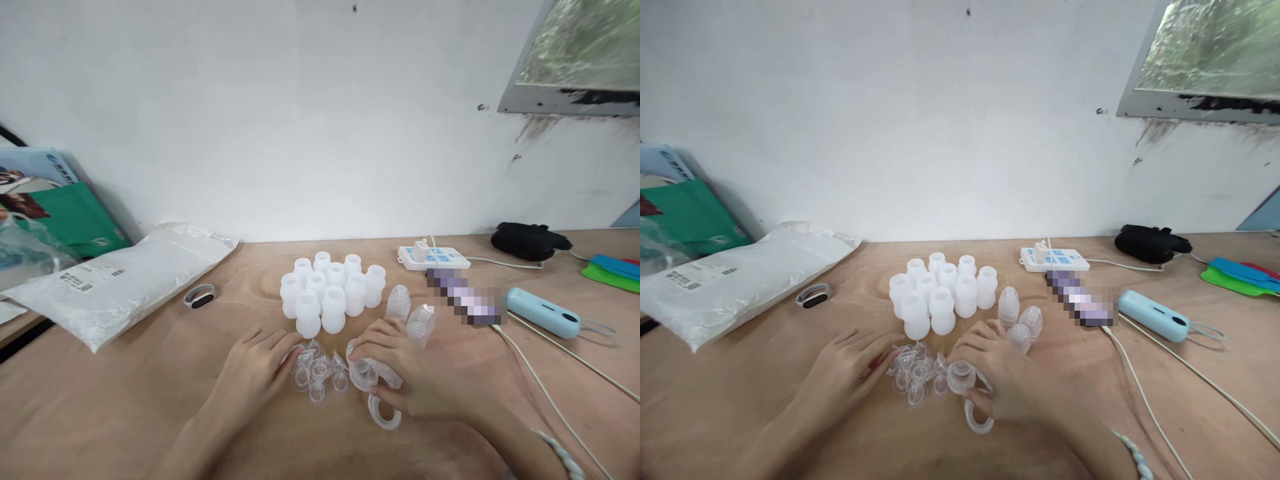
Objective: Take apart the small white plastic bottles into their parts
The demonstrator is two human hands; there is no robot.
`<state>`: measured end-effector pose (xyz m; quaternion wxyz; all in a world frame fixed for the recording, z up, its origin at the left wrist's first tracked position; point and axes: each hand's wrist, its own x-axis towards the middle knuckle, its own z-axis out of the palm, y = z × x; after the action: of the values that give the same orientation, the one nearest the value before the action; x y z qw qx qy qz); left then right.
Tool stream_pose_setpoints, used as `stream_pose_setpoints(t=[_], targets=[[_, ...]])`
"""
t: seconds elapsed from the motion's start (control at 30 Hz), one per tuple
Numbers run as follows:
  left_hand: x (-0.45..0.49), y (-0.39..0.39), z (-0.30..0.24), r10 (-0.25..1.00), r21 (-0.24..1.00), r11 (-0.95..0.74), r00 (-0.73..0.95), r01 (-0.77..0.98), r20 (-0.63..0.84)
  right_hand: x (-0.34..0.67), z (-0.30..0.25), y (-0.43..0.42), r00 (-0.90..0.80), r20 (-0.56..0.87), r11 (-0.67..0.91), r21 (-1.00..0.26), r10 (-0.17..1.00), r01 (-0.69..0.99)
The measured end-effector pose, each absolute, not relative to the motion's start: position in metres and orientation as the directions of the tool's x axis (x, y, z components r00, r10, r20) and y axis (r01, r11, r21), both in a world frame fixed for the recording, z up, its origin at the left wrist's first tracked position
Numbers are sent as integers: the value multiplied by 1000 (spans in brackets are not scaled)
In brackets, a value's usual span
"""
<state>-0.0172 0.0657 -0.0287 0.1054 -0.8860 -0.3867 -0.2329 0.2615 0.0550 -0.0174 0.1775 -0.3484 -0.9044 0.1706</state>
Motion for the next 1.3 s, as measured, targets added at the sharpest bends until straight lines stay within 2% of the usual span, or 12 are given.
stream_pose_setpoints(t=[0.23, 0.43, 0.67, 0.83, 1.0, 1.13, 1.3], targets=[[-15, 64, -27, 604, 10, -699, 583, 715, 544, 245, -29, 47, -639, 150, 647, -331, 755, 687], [-14, 63, -26, 583, 7, -706, 575, 708, 573, 244, -32, 45, -636, 124, 637, -321, 762, 700], [-14, 62, -25, 596, 22, -702, 570, 712, 565, 247, -32, 50, -613, 127, 626, -195, 780, 755], [-13, 62, -24, 609, 16, -694, 575, 720, 547, 249, -32, 50, -622, 106, 630, -169, 776, 758], [-14, 63, -24, 606, 9, -688, 568, 726, 557, 250, -37, 50, -620, 148, 636, -123, 771, 762], [-18, 64, -24, 674, 89, -629, 485, 772, 557, 253, -35, 53, -589, 198, 621, -236, 784, 747], [-21, 67, -26, 833, 343, -432, 224, 834, 505, 262, -28, 61, -472, 460, 656, -447, 752, 608]])
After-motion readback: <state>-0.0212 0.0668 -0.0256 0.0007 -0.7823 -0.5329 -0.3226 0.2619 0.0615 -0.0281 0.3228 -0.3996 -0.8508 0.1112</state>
